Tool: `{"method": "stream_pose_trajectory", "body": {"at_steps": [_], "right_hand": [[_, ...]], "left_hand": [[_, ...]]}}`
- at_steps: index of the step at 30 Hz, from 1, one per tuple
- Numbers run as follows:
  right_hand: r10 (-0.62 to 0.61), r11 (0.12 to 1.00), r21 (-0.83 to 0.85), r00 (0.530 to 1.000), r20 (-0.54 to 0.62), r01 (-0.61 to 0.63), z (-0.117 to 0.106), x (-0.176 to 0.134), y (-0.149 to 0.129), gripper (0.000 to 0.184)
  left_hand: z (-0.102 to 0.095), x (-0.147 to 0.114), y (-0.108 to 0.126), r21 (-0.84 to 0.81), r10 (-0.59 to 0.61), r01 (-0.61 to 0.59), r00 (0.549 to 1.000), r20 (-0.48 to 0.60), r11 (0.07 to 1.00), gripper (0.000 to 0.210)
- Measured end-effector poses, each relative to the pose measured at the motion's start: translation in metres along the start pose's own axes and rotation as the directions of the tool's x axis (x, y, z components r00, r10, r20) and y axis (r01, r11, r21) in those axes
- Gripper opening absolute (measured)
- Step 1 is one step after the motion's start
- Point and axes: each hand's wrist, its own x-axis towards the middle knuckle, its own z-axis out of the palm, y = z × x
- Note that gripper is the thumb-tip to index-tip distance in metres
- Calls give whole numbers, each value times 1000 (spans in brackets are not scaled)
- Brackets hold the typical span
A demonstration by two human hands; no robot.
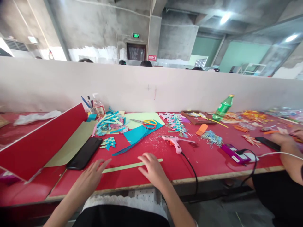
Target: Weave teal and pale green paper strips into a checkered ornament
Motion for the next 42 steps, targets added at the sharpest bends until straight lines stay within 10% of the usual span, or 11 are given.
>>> {"method": "stream_pose_trajectory", "body": {"at_steps": [13,25,30,36,42], "right_hand": [[-69,990,123,996,51,62,17,23,-8,12],[-368,930,19,930,-9,368,-21,103,-6,14],[-379,924,-34,925,12,380,-22,131,12,20],[-293,952,-98,956,-14,290,-7,128,24,20],[-331,937,-126,943,-30,325,18,116,19,16]], "left_hand": [[-13,56,44,-370,215,-123,952,218,921,19],[-34,121,-29,-941,414,134,872,261,310,46],[-26,136,-28,-896,326,82,914,243,436,45],[-21,139,1,-415,184,-164,983,8,895,20],[-5,138,8,-223,282,-278,959,-15,934,26]]}}
